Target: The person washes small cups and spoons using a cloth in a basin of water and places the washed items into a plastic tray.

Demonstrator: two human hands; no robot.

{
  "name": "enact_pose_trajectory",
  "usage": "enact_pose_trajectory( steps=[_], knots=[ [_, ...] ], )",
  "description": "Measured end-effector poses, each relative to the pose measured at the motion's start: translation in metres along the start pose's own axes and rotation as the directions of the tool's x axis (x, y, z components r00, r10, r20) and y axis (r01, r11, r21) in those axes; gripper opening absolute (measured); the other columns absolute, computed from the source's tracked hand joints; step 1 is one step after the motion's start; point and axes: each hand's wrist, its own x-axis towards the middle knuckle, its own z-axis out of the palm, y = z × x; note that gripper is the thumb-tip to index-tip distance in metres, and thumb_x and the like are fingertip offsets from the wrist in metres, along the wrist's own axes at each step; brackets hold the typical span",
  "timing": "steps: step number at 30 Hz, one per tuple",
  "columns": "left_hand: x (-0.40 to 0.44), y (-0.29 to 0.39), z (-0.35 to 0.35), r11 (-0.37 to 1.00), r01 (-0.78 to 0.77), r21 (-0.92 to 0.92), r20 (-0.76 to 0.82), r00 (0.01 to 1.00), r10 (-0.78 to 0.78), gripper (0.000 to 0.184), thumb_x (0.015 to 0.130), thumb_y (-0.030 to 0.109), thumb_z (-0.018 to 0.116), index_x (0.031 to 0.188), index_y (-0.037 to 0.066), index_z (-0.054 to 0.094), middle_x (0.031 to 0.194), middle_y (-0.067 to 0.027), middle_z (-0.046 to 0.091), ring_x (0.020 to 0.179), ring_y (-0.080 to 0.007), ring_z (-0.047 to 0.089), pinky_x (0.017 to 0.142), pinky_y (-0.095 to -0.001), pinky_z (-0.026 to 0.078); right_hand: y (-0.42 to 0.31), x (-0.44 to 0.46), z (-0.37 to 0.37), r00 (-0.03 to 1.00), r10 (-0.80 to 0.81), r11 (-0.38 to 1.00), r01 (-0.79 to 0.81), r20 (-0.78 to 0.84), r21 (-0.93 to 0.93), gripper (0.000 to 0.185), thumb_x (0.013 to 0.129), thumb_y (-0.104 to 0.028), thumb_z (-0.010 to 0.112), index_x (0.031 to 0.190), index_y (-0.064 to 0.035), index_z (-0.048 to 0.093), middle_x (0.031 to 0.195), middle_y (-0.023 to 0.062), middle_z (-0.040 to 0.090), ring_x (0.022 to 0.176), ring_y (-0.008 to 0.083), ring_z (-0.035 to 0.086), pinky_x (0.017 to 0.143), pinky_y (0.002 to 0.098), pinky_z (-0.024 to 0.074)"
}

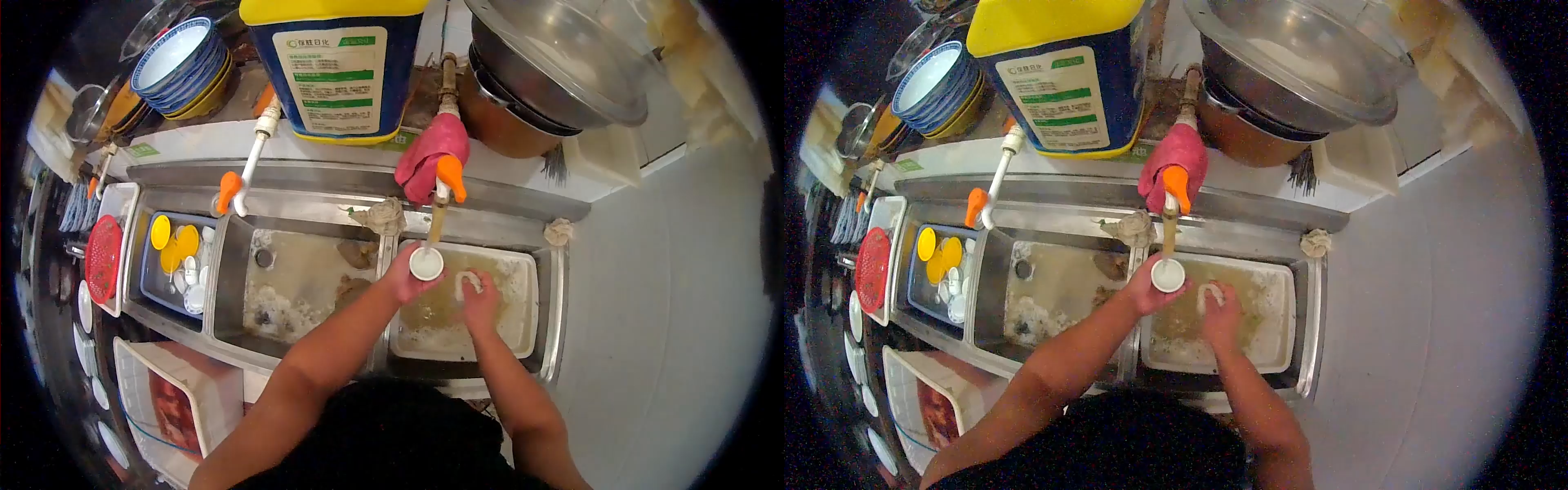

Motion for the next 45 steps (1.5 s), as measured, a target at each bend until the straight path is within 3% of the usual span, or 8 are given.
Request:
enact_pose_trajectory(
  steps=[4,6,13,17,24,26,37,45],
  knots=[
    [-0.025,-0.009,0.016,0.998,-0.046,0.037,0.051,0.998,0.044,0.042,0.087,0.039,0.057,0.112,0.005,0.052,0.103,-0.0159,0.061,0.095,-0.0293,0.061,0.08,-0.0413,0.052,0.013,-0.004,-0.019,0.998,0.055,0.994,-0.051,-0.043,0.098,0.018,0.081,-0.005,0.06,0.099,-0.0025,0.062,0.092,0.0064,0.063,0.086,0.0136,0.056,0.079,0.0272,0.0439],
    [-0.046,-0.008,0.032,0.33,-0.252,0.91,0.093,0.899,0.428,0.054,0.075,0.03,0.073,0.116,0.005,0.047,0.111,-0.0126,0.057,0.101,-0.0304,0.057,0.084,-0.0398,0.049,0.015,-0.006,-0.022,0.999,0.02,0.998,-0.019,-0.03,0.056,0.018,0.081,-0.005,0.06,0.099,-0.002,0.062,0.092,0.0059,0.063,0.086,0.0137,0.056,0.079,0.0273,0.0439],
    [-0.07,0.006,-0.046,-0.413,-0.207,0.887,0.446,0.613,0.652,0.056,0.066,0.027,0.079,0.11,0.005,0.054,0.13,-0.017,0.046,0.116,-0.0317,0.049,0.096,-0.0383,0.042,0.03,-0.022,-0.004,0.99,0.136,0.99,-0.135,0.033,-0.043,0.021,0.081,-0.006,0.061,0.101,-0.0023,0.062,0.094,0.0049,0.06,0.086,0.0159,0.055,0.076,0.0277,0.0444],
    [-0.144,0.054,-0.104,-0.215,-0.178,0.96,0.276,0.484,0.831,0.047,0.07,0.029,0.076,0.109,0.01,0.058,0.136,-0.0123,0.04,0.118,-0.0306,0.047,0.096,-0.0399,0.042,0.039,-0.028,0.008,0.922,0.362,0.9,-0.385,0.14,0.206,0.03,0.082,-0.005,0.057,0.112,-0.0023,0.057,0.099,0.0063,0.059,0.086,0.0169,0.057,0.073,0.0294,0.0466],
    [-0.292,0.194,-0.296,0.429,-0.151,0.891,-0.446,-0.474,0.759,0.051,0.072,0.036,0.073,0.107,0.004,0.055,0.086,-0.0121,0.064,0.076,-0.0296,0.06,0.072,-0.037,0.049,0.062,-0.032,0.01,0.909,0.372,0.88,-0.41,0.189,0.239,0.033,0.081,-0.003,0.055,0.114,-0.0019,0.056,0.099,0.0066,0.061,0.088,0.0187,0.058,0.077,0.0309,0.0473],
    [-0.341,0.211,-0.317,0.529,-0.709,0.467,-0.86,-0.223,0.459,0.053,0.076,0.038,0.068,0.112,0.003,0.052,0.096,-0.0118,0.061,0.073,-0.0252,0.058,0.063,-0.0372,0.048,0.06,-0.031,0.021,0.897,0.433,0.878,-0.441,0.083,0.185,0.034,0.08,-0.001,0.053,0.114,-0.0006,0.056,0.1,0.0073,0.061,0.09,0.0199,0.059,0.08,0.0317,0.0474],
    [-0.357,0.238,-0.434,0.706,-0.67,0.231,-0.887,0.153,0.435,0.046,0.08,0.038,0.064,0.112,0.006,0.054,0.11,-0.0113,0.056,0.093,-0.026,0.056,0.064,-0.0396,0.045,0.021,-0.038,0.041,0.89,0.402,0.866,-0.446,0.217,0.226,0.03,0.08,-0.001,0.054,0.11,0.0005,0.057,0.097,0.0088,0.062,0.085,0.0217,0.061,0.076,0.0333,0.0499],
    [-0.297,0.265,-0.414,0.546,-0.01,0.838,-0.546,0.001,0.838,0.02,0.081,0.02,0.058,0.09,0.003,0.063,0.089,-0.0137,0.063,0.073,-0.0326,0.061,0.07,-0.0389,0.05,0.0,-0.051,0.033,0.82,0.515,0.796,-0.565,0.248,0.216,0.023,0.081,-0.006,0.056,0.104,-0.0026,0.059,0.093,0.0063,0.063,0.083,0.0203,0.061,0.072,0.0334,0.0506]
  ],
)
